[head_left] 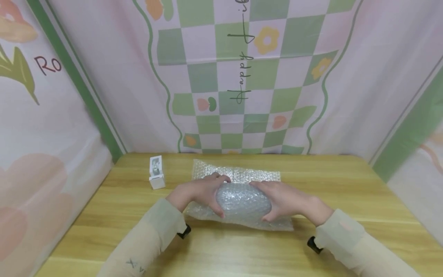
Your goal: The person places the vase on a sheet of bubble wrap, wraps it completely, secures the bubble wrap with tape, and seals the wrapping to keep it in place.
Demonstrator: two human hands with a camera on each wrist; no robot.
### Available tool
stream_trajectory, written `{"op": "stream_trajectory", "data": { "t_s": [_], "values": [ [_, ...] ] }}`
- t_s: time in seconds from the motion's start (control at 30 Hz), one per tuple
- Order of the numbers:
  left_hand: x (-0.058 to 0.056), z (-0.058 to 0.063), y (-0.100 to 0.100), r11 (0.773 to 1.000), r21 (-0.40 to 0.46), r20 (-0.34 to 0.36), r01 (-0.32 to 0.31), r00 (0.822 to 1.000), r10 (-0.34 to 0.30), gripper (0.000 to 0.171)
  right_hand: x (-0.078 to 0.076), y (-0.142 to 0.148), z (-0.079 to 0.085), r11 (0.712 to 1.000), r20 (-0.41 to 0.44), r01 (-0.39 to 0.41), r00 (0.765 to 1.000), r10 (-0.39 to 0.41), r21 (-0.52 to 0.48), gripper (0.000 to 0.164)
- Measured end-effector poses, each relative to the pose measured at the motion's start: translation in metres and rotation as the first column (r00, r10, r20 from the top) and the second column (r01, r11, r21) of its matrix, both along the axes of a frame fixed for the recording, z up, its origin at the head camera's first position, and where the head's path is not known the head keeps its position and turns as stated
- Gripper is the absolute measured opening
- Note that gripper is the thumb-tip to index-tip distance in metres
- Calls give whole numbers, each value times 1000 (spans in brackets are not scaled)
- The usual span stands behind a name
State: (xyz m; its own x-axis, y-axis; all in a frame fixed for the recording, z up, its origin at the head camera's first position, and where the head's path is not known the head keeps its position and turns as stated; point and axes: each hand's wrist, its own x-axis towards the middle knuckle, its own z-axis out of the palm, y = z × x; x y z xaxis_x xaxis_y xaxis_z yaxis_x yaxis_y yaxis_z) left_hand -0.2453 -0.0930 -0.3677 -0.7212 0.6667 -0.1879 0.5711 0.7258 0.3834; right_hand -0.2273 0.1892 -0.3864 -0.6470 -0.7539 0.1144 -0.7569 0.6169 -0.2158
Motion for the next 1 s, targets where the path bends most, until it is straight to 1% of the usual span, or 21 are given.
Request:
{"op": "stream_trajectory", "data": {
  "t_s": [0.03, 0.1, 0.17, 0.27, 0.37, 0.43, 0.53, 0.6, 0.7, 0.87, 1.0],
  "values": [
    [1, 1, 0, 1000, -24, -47, 4, 999, -6, 102, 0, 0, -1, 1000, 9, 1, 1000, -1, -2, 103],
    [4, 1, 0, 998, -62, -131, 11, 991, -19, 103, -1, 0, -2, 1000, 21, 6, 1000, -6, -3, 104],
    [7, 1, 0, 997, -77, -187, 21, 982, -35, 105, 0, 1, -3, 1000, 33, 8, 999, -8, -7, 104],
    [11, -1, -1, 997, -80, -249, 25, 968, -44, 109, 0, 1, -3, 1000, 45, 8, 999, -7, -9, 104],
    [14, -2, -2, 997, -69, -325, 29, 944, -50, 108, -1, 1, -2, 1000, 63, 4, 998, -4, -10, 102],
    [18, -1, -1, 997, -63, -376, 34, 925, -55, 102, -2, 1, -3, 1000, 82, 10, 997, -10, -7, 102],
    [24, 1, 1, 996, -75, -434, 47, 898, -75, 92, -3, 1, -3, 1000, 108, 21, 994, -20, -5, 101],
    [28, 1, 2, 995, -83, -456, 54, 886, -86, 89, -3, 1, -3, 1000, 118, 27, 993, -26, -4, 102],
    [32, 0, 2, 995, -76, -470, 59, 878, -88, 90, -4, 1, -3, 1000, 132, 30, 991, -29, -3, 102],
    [36, -3, 1, 997, -46, -469, 65, 880, -79, 102, -7, 2, -2, 999, 169, 42, 985, -40, -6, 104],
    [35, -7, 2, 997, -50, -480, 67, 873, -83, 113, -10, 2, -1, 999, 179, 40, 983, -38, -4, 105]
  ]
}}
